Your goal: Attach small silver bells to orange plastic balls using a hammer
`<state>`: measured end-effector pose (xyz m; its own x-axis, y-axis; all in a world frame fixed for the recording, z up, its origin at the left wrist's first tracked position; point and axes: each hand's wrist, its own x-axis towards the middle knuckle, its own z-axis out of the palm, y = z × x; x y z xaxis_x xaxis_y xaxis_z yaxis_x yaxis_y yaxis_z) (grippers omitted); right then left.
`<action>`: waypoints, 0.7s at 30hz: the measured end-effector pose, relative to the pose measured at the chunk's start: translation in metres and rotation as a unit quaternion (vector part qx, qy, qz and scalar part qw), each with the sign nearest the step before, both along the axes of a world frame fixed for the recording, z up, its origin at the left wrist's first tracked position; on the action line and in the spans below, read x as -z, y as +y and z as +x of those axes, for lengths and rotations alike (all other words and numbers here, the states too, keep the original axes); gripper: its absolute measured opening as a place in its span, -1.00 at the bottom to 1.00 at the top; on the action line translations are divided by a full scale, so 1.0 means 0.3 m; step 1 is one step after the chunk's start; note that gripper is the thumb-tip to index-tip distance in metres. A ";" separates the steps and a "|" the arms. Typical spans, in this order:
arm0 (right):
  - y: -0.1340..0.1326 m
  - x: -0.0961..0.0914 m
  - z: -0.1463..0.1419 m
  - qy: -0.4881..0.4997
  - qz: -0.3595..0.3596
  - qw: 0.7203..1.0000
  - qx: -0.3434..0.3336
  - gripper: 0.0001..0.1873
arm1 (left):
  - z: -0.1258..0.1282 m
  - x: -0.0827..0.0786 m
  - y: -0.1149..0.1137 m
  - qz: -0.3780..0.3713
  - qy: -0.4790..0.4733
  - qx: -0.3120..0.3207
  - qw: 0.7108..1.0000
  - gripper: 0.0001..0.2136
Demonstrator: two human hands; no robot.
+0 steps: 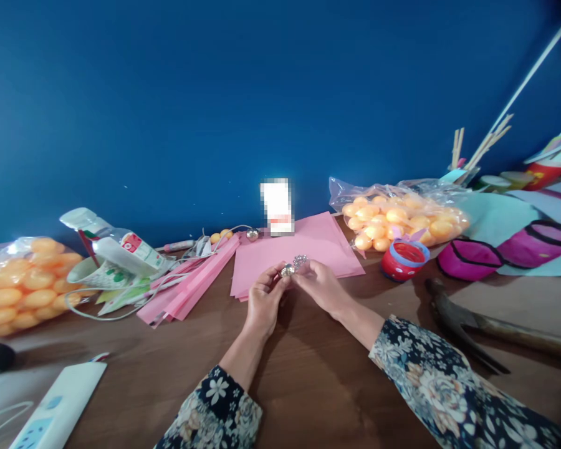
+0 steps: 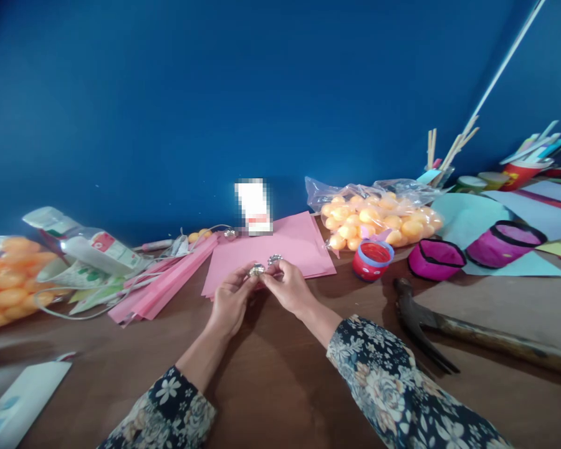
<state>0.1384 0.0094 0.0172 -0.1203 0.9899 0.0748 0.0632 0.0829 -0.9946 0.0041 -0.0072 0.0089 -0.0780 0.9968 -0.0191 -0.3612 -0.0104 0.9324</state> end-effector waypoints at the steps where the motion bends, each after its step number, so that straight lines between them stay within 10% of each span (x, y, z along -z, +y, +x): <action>1: 0.000 -0.002 -0.001 0.021 -0.008 1.000 -0.007 -0.75 | -0.001 -0.002 -0.001 0.005 -0.001 0.006 1.000 -0.64; 21: -0.026 0.007 -0.016 -0.113 0.215 0.970 0.009 -0.74 | -0.007 -0.023 -0.005 -0.018 -0.061 0.018 0.998 -0.68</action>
<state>0.1336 0.0015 0.0151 -0.1653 0.8748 0.4555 0.2811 0.4845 -0.8284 0.0019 -0.0087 0.0158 -0.0373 0.9973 -0.0627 -0.4725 0.0377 0.8805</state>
